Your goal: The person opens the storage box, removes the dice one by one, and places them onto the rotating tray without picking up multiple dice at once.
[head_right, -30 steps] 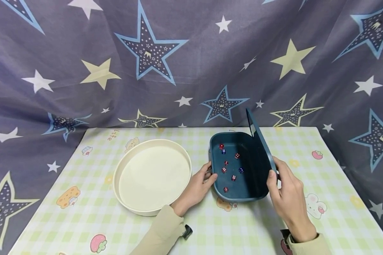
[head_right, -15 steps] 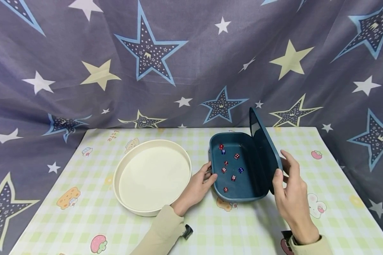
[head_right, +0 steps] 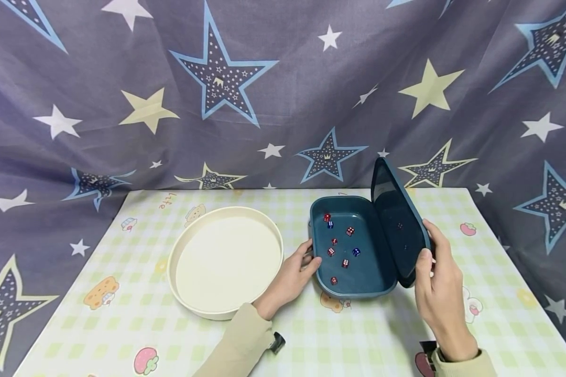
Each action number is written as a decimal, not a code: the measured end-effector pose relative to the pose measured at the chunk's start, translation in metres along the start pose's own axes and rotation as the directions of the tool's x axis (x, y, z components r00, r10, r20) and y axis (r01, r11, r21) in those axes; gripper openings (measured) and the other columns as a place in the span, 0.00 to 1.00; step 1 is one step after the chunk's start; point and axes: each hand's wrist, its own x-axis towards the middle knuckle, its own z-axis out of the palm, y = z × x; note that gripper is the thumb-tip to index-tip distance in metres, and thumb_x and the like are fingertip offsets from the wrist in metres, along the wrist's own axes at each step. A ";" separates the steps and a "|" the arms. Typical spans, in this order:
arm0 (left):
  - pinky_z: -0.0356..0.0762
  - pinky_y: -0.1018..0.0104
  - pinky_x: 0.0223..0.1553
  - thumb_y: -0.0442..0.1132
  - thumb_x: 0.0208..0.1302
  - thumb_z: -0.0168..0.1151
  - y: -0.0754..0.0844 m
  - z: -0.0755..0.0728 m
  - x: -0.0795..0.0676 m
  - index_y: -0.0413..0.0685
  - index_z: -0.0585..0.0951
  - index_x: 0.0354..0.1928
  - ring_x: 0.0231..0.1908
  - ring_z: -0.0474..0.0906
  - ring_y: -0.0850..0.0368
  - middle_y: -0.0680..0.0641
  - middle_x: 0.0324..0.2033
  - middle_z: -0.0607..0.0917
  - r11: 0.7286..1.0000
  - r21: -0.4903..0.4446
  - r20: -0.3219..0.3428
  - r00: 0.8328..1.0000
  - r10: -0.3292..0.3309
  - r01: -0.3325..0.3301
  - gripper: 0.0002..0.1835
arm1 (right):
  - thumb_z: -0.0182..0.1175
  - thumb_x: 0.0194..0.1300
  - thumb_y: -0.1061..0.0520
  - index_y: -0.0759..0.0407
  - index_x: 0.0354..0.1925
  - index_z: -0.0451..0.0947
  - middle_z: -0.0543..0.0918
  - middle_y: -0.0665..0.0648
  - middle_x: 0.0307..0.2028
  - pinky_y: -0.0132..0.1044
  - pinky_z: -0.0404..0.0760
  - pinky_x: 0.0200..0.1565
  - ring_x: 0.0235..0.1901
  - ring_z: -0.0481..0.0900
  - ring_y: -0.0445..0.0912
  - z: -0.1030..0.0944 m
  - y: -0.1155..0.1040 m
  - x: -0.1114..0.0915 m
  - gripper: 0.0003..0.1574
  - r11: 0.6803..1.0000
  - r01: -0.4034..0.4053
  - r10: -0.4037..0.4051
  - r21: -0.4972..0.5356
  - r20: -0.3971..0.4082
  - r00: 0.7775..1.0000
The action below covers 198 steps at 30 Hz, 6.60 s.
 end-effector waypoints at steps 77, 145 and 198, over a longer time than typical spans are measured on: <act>0.78 0.55 0.64 0.46 0.77 0.51 0.000 0.000 -0.002 0.42 0.58 0.76 0.62 0.76 0.49 0.39 0.66 0.74 1.000 -0.009 -0.003 1.000 0.002 -0.002 0.32 | 0.52 0.69 0.65 0.80 0.60 0.64 0.65 0.77 0.54 0.24 0.66 0.34 0.42 0.73 0.40 -0.053 0.103 -0.015 0.26 0.817 -0.339 0.476 -0.467 0.212 0.854; 0.80 0.59 0.62 0.49 0.76 0.53 0.011 -0.117 -0.050 0.50 0.73 0.67 0.60 0.76 0.52 0.45 0.62 0.76 0.989 0.031 -0.304 0.941 0.150 -0.147 0.22 | 0.54 0.75 0.62 0.74 0.64 0.64 0.67 0.75 0.54 0.64 0.77 0.47 0.51 0.71 0.65 0.025 0.012 0.057 0.25 0.982 -0.035 0.120 -0.183 0.478 0.870; 0.84 0.71 0.52 0.46 0.74 0.57 -0.092 -0.244 -0.131 0.34 0.59 0.73 0.50 0.77 0.76 0.32 0.67 0.66 0.969 -0.192 -0.258 0.945 -0.202 0.155 0.35 | 0.61 0.71 0.57 0.68 0.57 0.75 0.80 0.67 0.52 0.55 0.84 0.51 0.49 0.81 0.58 0.082 0.017 0.079 0.21 0.986 -0.141 0.158 -0.087 0.742 0.652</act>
